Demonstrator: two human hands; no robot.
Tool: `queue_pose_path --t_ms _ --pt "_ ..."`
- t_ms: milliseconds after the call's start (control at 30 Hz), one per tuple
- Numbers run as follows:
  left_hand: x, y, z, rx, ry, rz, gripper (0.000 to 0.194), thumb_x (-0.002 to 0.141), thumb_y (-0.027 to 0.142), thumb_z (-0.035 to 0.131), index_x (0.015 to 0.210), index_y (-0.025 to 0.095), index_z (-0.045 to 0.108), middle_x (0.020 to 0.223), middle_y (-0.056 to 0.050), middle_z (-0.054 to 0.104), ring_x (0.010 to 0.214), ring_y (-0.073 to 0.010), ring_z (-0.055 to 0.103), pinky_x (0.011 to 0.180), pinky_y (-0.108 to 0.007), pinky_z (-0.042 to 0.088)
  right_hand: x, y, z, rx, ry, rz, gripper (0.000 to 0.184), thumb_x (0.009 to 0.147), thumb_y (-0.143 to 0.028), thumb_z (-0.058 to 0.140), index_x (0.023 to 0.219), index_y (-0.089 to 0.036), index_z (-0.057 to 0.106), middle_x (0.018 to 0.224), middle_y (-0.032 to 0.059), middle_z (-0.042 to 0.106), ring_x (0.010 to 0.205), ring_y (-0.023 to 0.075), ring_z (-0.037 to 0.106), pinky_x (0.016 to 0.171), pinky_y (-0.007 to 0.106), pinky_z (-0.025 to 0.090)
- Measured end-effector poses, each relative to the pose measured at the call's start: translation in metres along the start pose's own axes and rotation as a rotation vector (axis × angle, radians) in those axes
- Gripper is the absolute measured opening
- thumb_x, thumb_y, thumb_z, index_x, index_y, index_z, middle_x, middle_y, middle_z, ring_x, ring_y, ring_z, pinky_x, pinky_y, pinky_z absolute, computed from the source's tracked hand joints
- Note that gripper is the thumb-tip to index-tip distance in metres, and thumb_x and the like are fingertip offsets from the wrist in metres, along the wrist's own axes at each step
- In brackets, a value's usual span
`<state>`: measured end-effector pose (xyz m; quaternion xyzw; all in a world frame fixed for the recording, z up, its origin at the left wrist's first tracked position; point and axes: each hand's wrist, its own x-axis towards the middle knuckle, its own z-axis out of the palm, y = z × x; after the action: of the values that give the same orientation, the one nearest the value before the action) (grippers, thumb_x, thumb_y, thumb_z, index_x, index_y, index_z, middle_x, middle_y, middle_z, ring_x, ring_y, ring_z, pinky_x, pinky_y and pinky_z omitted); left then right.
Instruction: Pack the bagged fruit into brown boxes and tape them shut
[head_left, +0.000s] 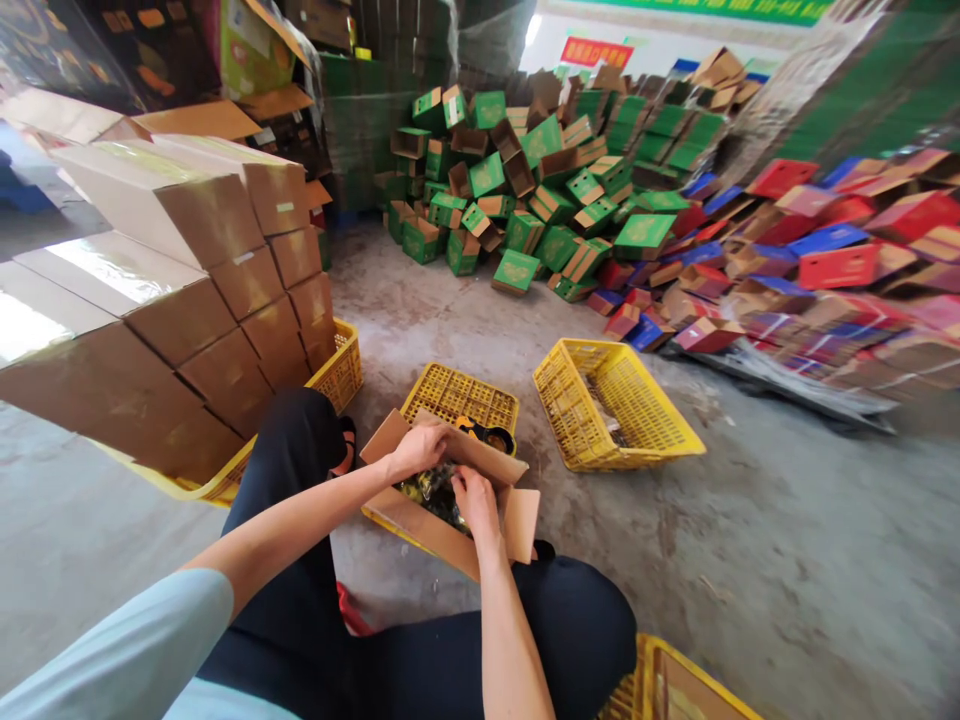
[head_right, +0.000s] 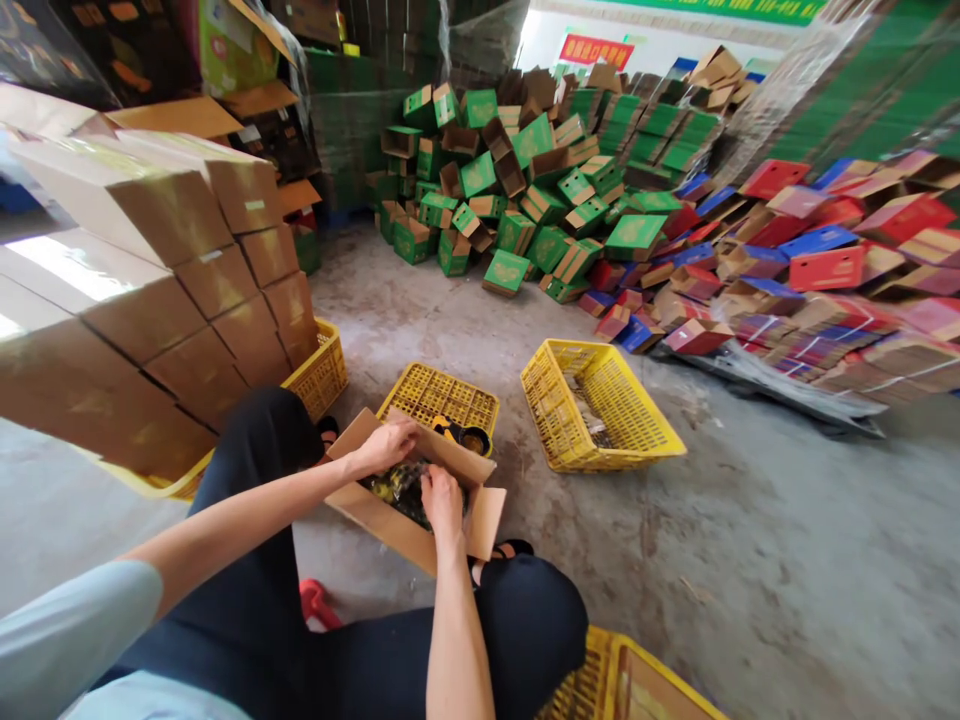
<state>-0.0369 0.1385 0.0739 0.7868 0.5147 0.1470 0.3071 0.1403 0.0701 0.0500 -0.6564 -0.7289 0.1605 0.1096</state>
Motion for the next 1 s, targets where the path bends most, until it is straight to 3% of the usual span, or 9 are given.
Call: queue_pose_path --t_ms 100,200,367,467,600,700,833,900,1000 --pt "0.004 -0.006 -0.010 0.148 0.073 0.081 0.064 0.090 0.013 0.058 0.153 0.022 0.048 0.160 -0.014 0.045 0.150 -0.0322 0.035 0.124 -0.052 0.031 -0.001 0.007 -0.012 -0.030 0.205 0.018 0.045 0.103 -0.021 0.043 0.146 -0.015 0.056 0.142 0.0182 0.061 0.131 0.0282 0.057 0.110 0.040 0.044" --pt "0.004 -0.018 -0.008 0.307 -0.020 0.080 0.081 0.086 0.019 0.070 0.159 0.029 0.037 0.167 -0.012 0.034 0.157 -0.0364 0.020 0.124 -0.064 0.020 -0.007 0.021 -0.017 -0.154 0.305 0.108 0.051 0.101 -0.025 0.049 0.151 -0.016 0.050 0.158 0.0199 0.046 0.142 0.0363 0.046 0.115 0.052 0.037" --pt "0.003 -0.041 -0.004 0.395 -0.105 -0.039 0.041 0.090 0.018 0.068 0.131 0.024 0.064 0.137 -0.014 0.066 0.136 -0.0316 0.054 0.120 -0.052 0.029 -0.009 0.040 -0.008 -0.217 0.062 0.231 0.044 0.101 -0.026 0.050 0.143 -0.017 0.060 0.139 0.0194 0.066 0.131 0.0367 0.058 0.118 0.063 0.027" --pt "0.006 -0.049 -0.010 0.392 -0.106 -0.051 0.014 0.096 0.022 0.062 0.106 0.021 0.071 0.118 -0.012 0.074 0.116 -0.0262 0.067 0.108 -0.039 0.042 -0.006 0.035 -0.006 -0.208 0.172 0.250 0.044 0.102 -0.027 0.048 0.142 -0.013 0.061 0.145 0.0211 0.061 0.143 0.0405 0.045 0.119 0.065 0.023" --pt "0.013 -0.052 -0.017 0.376 -0.085 -0.058 0.011 0.096 0.024 0.065 0.104 0.021 0.072 0.114 -0.011 0.075 0.116 -0.0254 0.066 0.109 -0.038 0.041 -0.005 0.011 -0.010 -0.060 0.309 -0.016 0.045 0.106 -0.030 0.039 0.142 -0.014 0.062 0.146 0.0180 0.060 0.139 0.0315 0.051 0.118 0.047 0.036" --pt "0.014 -0.046 -0.021 0.372 -0.045 -0.031 0.030 0.092 0.018 0.068 0.120 0.025 0.069 0.130 -0.011 0.069 0.135 -0.0283 0.054 0.121 -0.046 0.028 -0.006 -0.009 -0.002 0.058 0.029 -0.153 0.042 0.106 -0.029 0.045 0.143 -0.022 0.063 0.132 0.0115 0.071 0.120 0.0224 0.067 0.104 0.030 0.048" --pt "0.002 -0.034 -0.019 0.335 0.019 0.130 0.042 0.098 0.019 0.058 0.140 0.023 0.058 0.150 -0.013 0.054 0.145 -0.0280 0.043 0.124 -0.045 0.027 0.001 -0.018 0.018 0.078 -0.157 -0.083 0.033 0.098 -0.028 0.062 0.130 -0.025 0.073 0.113 0.0074 0.080 0.103 0.0210 0.075 0.087 0.025 0.054" --pt "-0.011 -0.032 -0.013 0.307 -0.059 0.120 0.035 0.102 0.020 0.049 0.135 0.021 0.061 0.140 -0.014 0.060 0.131 -0.0260 0.057 0.115 -0.038 0.041 0.007 -0.017 0.023 0.091 -0.131 -0.031 0.025 0.097 -0.027 0.063 0.117 -0.025 0.078 0.106 0.0064 0.082 0.099 0.0210 0.076 0.083 0.024 0.053" --pt "-0.029 -0.034 0.001 0.320 -0.227 0.001 0.022 0.094 0.018 0.061 0.112 0.015 0.072 0.112 -0.016 0.071 0.105 -0.0297 0.071 0.097 -0.038 0.055 0.013 -0.017 0.019 0.104 -0.080 0.055 0.022 0.096 -0.023 0.060 0.095 -0.025 0.082 0.095 0.0054 0.082 0.092 0.0210 0.077 0.078 0.023 0.050"
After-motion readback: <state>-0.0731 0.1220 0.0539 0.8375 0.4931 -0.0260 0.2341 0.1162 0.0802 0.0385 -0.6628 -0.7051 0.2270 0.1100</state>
